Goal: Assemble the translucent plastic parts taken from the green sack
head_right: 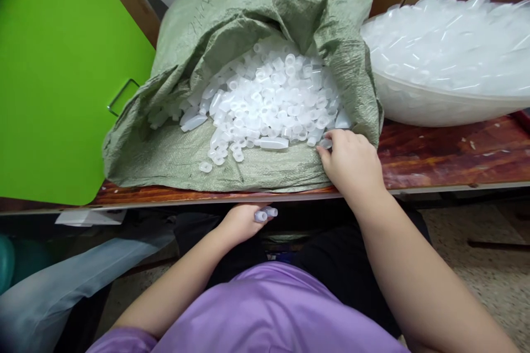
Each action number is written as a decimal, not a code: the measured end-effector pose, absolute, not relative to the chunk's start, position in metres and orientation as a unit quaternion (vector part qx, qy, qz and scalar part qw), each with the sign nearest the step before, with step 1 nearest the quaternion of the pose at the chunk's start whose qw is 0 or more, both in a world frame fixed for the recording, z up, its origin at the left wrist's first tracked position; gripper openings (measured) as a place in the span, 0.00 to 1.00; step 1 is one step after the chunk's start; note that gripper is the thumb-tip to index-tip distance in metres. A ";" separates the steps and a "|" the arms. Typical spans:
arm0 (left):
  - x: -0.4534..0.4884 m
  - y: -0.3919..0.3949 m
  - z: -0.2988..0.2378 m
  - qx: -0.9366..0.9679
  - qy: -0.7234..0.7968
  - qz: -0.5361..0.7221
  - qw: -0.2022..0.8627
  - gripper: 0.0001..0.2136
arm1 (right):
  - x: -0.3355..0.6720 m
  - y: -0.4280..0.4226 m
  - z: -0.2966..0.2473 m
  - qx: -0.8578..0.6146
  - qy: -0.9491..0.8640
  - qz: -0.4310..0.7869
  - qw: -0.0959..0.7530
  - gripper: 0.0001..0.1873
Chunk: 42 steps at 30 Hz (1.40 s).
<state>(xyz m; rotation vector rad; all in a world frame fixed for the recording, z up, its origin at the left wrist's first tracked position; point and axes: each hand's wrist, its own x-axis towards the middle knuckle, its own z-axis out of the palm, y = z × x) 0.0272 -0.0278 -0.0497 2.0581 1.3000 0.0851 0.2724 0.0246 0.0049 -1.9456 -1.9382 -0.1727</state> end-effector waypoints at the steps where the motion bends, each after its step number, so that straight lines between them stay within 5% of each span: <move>1: 0.027 -0.030 -0.047 0.773 0.509 0.035 0.376 0.13 | 0.272 0.018 0.006 -0.686 -0.688 -0.041 0.233 0.18; 5: 0.027 -0.040 -0.037 0.686 0.526 0.044 0.501 0.20 | 0.267 -0.020 0.012 -0.538 -0.767 0.092 0.336 0.16; 10: 0.022 -0.046 -0.021 0.601 0.491 0.116 0.620 0.18 | 0.251 -0.060 0.002 -0.449 -0.838 0.289 0.115 0.20; 14: 0.020 -0.044 -0.011 0.563 0.467 0.116 0.672 0.18 | 0.241 -0.068 -0.013 -0.464 -0.804 0.358 0.099 0.14; 19: 0.015 -0.042 -0.009 0.559 0.475 0.112 0.671 0.19 | 0.236 -0.070 -0.021 -0.430 -0.819 0.320 0.206 0.11; 26: 0.011 -0.039 -0.013 0.491 0.436 0.052 0.752 0.18 | 0.237 -0.088 -0.034 -0.369 -0.864 0.238 0.247 0.14; 35: 0.013 -0.046 -0.025 0.521 0.495 0.084 0.691 0.19 | 0.220 -0.082 -0.051 -0.499 -0.699 0.470 0.205 0.15; 42: 0.002 -0.032 -0.022 0.526 0.403 -0.014 0.749 0.19 | 0.227 -0.092 -0.053 -0.342 -0.872 0.232 0.261 0.15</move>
